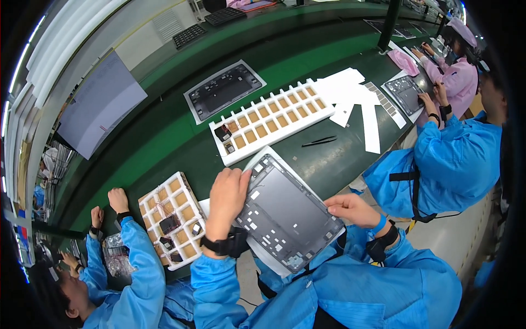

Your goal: Assembling electronic screens and components on a factory assembly line.

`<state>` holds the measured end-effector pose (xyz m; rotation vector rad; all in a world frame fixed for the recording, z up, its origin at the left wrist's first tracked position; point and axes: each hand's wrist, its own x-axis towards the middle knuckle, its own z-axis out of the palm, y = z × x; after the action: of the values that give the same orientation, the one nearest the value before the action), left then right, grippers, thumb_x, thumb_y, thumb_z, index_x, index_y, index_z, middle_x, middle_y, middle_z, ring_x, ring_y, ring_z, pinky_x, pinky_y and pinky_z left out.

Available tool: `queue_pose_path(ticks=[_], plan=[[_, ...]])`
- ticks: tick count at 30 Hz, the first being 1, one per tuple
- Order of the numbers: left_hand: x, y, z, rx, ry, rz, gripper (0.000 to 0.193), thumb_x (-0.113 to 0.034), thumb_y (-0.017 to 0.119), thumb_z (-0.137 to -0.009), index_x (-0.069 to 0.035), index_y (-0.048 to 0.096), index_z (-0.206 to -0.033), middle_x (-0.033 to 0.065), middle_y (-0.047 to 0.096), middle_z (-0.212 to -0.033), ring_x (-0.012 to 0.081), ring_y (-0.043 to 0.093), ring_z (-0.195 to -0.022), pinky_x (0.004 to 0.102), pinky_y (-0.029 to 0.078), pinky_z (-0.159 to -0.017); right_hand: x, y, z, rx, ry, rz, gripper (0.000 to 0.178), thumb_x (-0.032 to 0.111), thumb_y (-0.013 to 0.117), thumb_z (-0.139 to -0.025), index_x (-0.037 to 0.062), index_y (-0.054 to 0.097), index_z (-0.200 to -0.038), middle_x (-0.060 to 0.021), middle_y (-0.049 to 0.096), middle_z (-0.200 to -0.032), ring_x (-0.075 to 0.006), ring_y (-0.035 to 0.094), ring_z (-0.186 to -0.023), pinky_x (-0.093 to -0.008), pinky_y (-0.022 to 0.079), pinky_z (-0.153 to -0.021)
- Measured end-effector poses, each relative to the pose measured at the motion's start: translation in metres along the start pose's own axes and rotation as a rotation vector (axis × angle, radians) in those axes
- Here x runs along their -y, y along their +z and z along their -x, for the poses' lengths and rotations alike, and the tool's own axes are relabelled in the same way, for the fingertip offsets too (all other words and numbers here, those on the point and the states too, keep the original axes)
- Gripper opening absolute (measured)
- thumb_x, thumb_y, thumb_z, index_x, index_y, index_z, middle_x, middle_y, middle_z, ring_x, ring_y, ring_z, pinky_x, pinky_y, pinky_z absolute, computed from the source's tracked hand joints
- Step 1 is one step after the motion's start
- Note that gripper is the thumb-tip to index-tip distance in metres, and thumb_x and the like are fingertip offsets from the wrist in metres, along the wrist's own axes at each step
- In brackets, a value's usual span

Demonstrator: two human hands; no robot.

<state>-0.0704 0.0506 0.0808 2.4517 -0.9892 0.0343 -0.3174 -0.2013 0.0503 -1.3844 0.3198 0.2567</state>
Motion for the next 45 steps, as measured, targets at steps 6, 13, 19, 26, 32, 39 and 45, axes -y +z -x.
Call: queue_pose_path(ticks=[6, 13, 19, 26, 32, 39, 45], plan=[[0.047, -0.079, -0.004, 0.372, -0.187, 0.551, 0.022, -0.024, 0.057, -0.104, -0.002, 0.06, -0.109, 0.0049, 0.065, -0.083, 0.0138, 0.06, -0.076, 0.03, 0.047, -0.068, 0.041, 0.006, -0.036, 0.045, -0.054, -0.112, 0.035, 0.012, 0.06, -0.102, -0.0069, 0.061, -0.132, -0.0103, 0.071, -0.117, -0.0135, 0.066, -0.105, -0.0267, 0.051, -0.093], [0.154, -0.12, -0.015, -0.122, -0.288, 0.818, 0.018, -0.019, 0.057, -0.104, -0.002, 0.064, -0.107, -0.0052, 0.054, -0.085, 0.0055, 0.046, -0.08, 0.0225, 0.038, -0.072, 0.022, 0.025, -0.079, -0.248, -0.328, 0.306, 0.027, 0.028, 0.057, -0.102, 0.0039, 0.068, -0.096, -0.011, 0.072, -0.086, -0.0234, 0.069, -0.075, -0.0339, 0.055, -0.069], [0.314, -0.148, -0.025, -0.59, -0.479, 0.569, 0.02, -0.018, 0.058, -0.102, 0.0, 0.066, -0.102, -0.0027, 0.057, -0.082, 0.0086, 0.048, -0.076, 0.0266, 0.04, -0.068, 0.001, 0.029, -0.09, -0.567, -0.839, 1.122, 0.012, 0.019, 0.072, -0.083, 0.0112, 0.066, -0.076, -0.0079, 0.063, -0.07, -0.0289, 0.064, -0.066, -0.0409, 0.052, -0.06], [0.469, -0.123, -0.027, -0.811, -0.686, 0.254, 0.026, -0.021, 0.058, -0.099, 0.003, 0.067, -0.097, 0.0082, 0.068, -0.081, 0.0183, 0.059, -0.072, 0.0375, 0.049, -0.069, 0.005, 0.033, -0.087, -0.555, -0.822, 1.141, 0.013, 0.018, 0.073, -0.079, 0.0119, 0.063, -0.074, -0.0059, 0.061, -0.067, -0.0271, 0.063, -0.062, -0.0395, 0.051, -0.056], [0.455, -0.089, -0.055, -0.847, -0.741, -0.291, 0.026, -0.024, 0.054, -0.1, 0.0, 0.064, -0.1, 0.0258, 0.07, -0.094, 0.0458, 0.067, -0.087, 0.0528, 0.051, -0.075, 0.007, 0.038, -0.095, -0.55, -0.712, 1.138, 0.017, 0.017, 0.074, -0.079, 0.0106, 0.061, -0.07, -0.0072, 0.059, -0.063, -0.0278, 0.061, -0.059, -0.0392, 0.051, -0.056], [0.369, -0.109, -0.12, -0.628, -0.722, -0.614, 0.025, -0.018, 0.065, -0.086, -0.004, 0.069, -0.106, 0.0208, 0.068, -0.106, 0.0413, 0.066, -0.101, 0.0513, 0.056, -0.082, 0.011, 0.039, -0.096, -0.509, -0.655, 1.163, 0.018, 0.016, 0.074, -0.077, 0.0097, 0.061, -0.067, -0.0077, 0.06, -0.064, -0.0285, 0.061, -0.06, -0.04, 0.05, -0.057], [0.24, -0.041, -0.218, 0.057, -0.444, -0.282, 0.054, -0.048, 0.06, -0.092, 0.003, 0.074, -0.1, 0.0297, 0.07, -0.107, 0.046, 0.068, -0.103, 0.0515, 0.054, -0.092, 0.01, 0.038, -0.093, -0.526, -0.679, 1.187, 0.02, 0.017, 0.074, -0.077, 0.0098, 0.06, -0.066, -0.0075, 0.06, -0.064, -0.0284, 0.06, -0.06, -0.0403, 0.05, -0.057]])
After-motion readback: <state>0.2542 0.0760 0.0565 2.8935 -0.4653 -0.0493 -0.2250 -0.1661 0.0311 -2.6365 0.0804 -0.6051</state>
